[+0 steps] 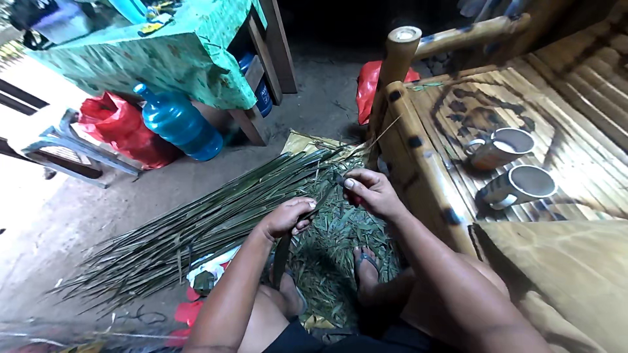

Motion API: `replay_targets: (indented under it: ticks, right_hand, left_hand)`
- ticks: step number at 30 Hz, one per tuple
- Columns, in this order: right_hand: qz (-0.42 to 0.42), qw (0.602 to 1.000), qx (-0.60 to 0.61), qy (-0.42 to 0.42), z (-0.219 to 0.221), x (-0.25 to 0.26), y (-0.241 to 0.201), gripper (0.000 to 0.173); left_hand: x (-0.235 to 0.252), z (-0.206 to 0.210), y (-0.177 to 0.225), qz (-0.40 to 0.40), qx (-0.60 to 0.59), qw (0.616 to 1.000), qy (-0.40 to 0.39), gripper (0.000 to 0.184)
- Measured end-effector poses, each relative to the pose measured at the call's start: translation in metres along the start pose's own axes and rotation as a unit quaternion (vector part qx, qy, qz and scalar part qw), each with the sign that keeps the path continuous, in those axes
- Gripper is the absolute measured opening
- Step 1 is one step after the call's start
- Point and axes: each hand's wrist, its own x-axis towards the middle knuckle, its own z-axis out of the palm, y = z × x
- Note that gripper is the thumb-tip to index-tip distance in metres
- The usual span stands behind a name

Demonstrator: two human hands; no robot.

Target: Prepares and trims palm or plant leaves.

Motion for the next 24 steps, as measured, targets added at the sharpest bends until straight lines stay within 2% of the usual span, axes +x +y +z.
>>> replay_targets:
  ticks: [3,6,16,18,21,24]
  right_hand:
    - [-0.025,1.0,-0.009,0.01,-0.007,0.001,0.0,0.024]
    - [-0.026,0.999,-0.018,0.038,-0.011,0.002,-0.002,0.025]
    - [-0.024,0.979,0.058,0.194,-0.058,0.005,-0.029,0.026]
    - [-0.031,0.97,0.064,0.231,-0.066,0.005,-0.037,0.027]
    - [0.0,0.956,0.053,0.287,-0.065,0.003,-0.047,0.029]
    - [0.059,0.971,0.009,0.231,-0.044,-0.001,-0.04,0.039]
  left_hand:
    - [0.003,-0.005,-0.001,-0.005,-0.007,0.999,-0.034,0.03]
    - [0.003,-0.008,-0.002,-0.015,-0.004,0.999,-0.034,0.029]
    - [-0.004,-0.016,-0.008,-0.038,0.003,0.999,-0.023,0.031]
    - [-0.005,-0.015,-0.008,-0.03,0.01,0.999,0.001,0.03]
    - [-0.004,-0.009,-0.005,0.001,0.029,0.997,0.077,0.029]
    - [0.001,0.001,-0.002,0.027,0.058,0.986,0.156,0.03]
